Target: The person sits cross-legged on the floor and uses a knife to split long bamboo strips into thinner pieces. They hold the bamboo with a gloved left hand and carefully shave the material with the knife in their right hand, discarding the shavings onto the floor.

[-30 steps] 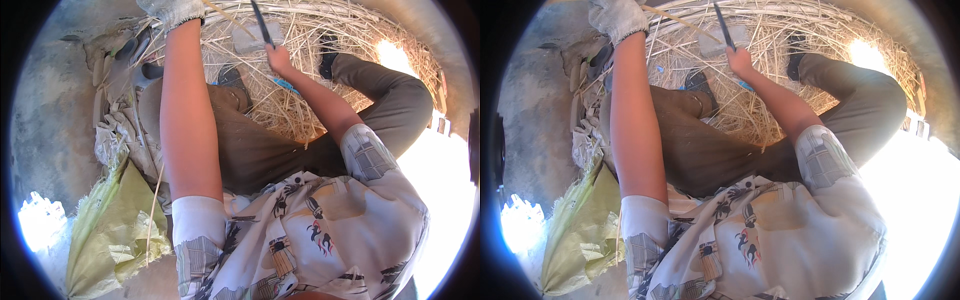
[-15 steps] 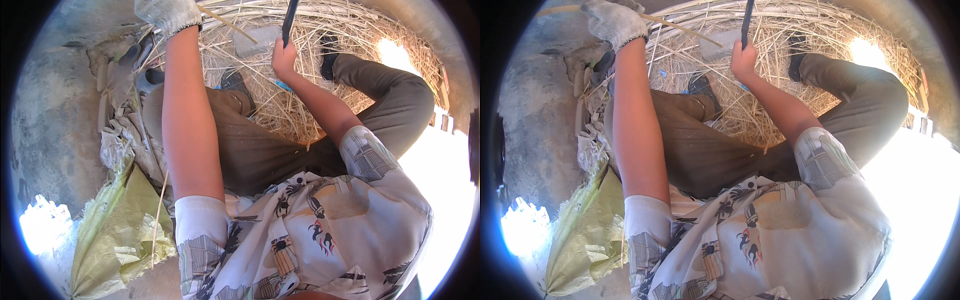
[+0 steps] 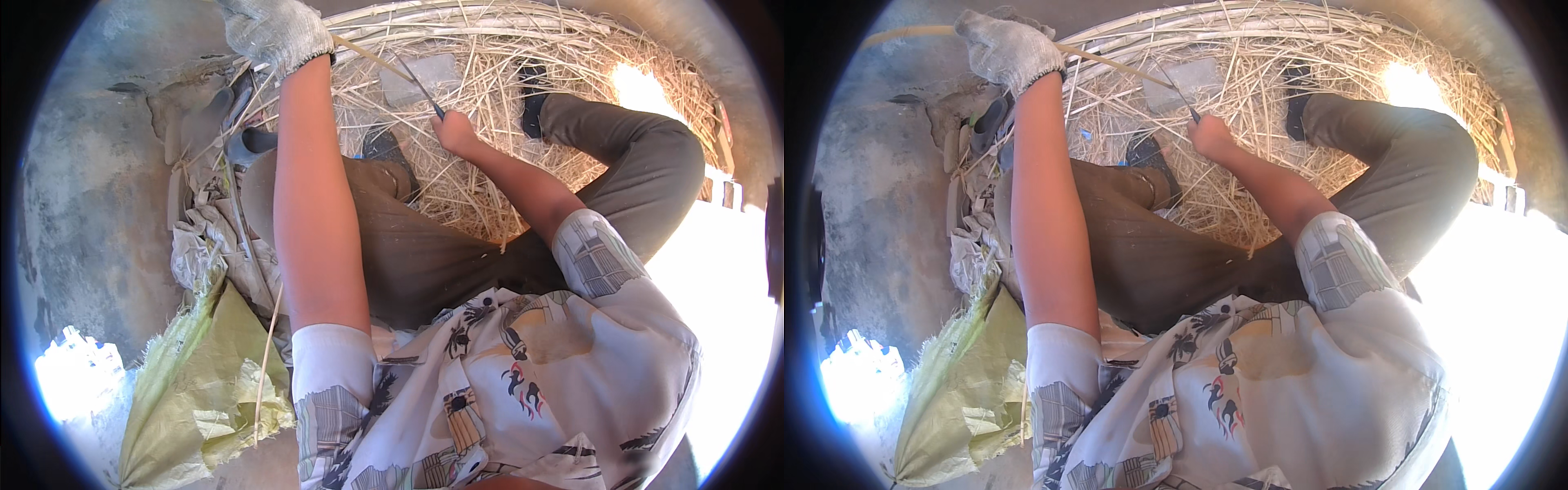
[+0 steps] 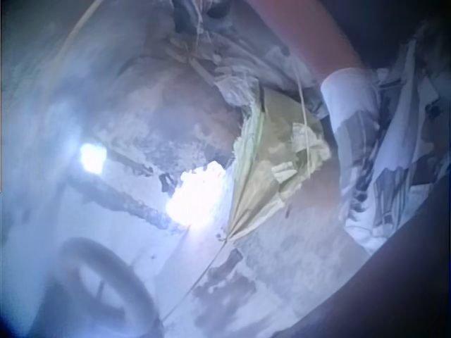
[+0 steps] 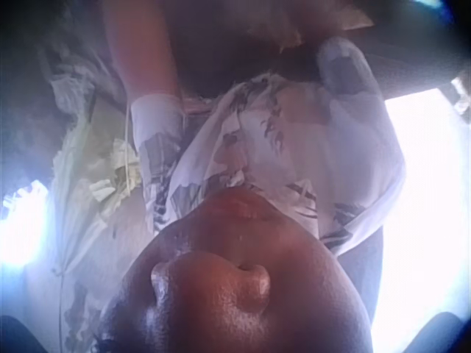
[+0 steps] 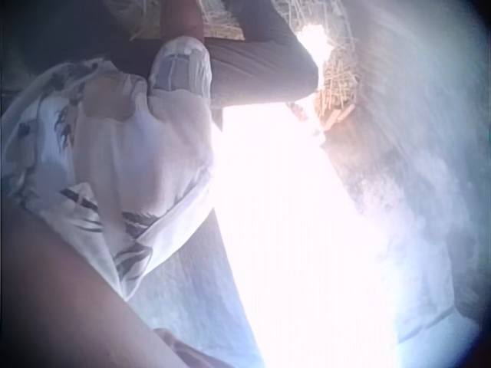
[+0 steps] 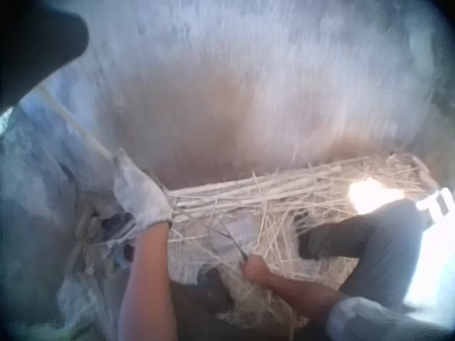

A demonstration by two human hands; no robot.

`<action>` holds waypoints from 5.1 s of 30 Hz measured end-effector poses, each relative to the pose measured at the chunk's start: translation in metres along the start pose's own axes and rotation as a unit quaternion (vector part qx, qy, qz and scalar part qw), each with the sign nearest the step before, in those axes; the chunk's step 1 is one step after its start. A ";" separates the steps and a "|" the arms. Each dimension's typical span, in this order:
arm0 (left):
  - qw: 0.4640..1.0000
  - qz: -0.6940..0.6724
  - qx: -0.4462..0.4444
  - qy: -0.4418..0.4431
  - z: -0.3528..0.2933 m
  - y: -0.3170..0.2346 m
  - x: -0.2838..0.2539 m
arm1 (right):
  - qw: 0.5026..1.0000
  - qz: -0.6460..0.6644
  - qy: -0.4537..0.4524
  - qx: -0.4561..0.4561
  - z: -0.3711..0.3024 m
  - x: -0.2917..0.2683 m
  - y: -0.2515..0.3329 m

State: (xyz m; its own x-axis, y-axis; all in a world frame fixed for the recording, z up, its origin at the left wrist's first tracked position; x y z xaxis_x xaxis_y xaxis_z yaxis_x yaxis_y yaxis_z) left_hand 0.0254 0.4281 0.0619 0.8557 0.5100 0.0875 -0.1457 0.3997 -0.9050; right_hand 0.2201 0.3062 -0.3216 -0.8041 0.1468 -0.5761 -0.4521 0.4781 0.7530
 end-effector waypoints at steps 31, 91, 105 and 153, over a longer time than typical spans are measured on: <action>0.993 -0.049 -0.106 -0.004 -0.010 0.004 -0.018 | 0.976 -0.216 0.000 0.031 0.025 -0.037 -0.022; 0.845 -0.255 -0.153 0.445 -0.097 -0.027 0.063 | 0.755 0.636 -0.004 -0.162 -0.034 -0.305 0.217; 0.747 0.198 0.432 0.464 -0.200 -0.218 -0.065 | 0.650 0.736 0.133 -0.135 0.011 -0.362 0.181; 0.909 0.169 -0.163 0.343 -0.215 -0.036 -0.152 | 0.746 -0.344 -0.171 -0.543 -0.191 -0.166 0.269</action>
State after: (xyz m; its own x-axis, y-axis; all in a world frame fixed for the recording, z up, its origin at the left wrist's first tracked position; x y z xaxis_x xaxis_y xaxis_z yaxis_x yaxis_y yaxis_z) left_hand 0.0074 0.1730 -0.0082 0.9142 -0.0781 -0.3976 -0.3986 0.0034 -0.9171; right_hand 0.1582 0.2453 0.0373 -0.1763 0.4915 -0.8529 -0.9081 -0.4155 -0.0518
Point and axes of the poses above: each hand's wrist, its own z-axis towards the middle knuckle, its own x-axis out of the palm, y = z × x, the point moved 10 cm from there along z, towards the middle knuckle, and after that the axes turned 2 degrees about z, right-handed, at the moved point
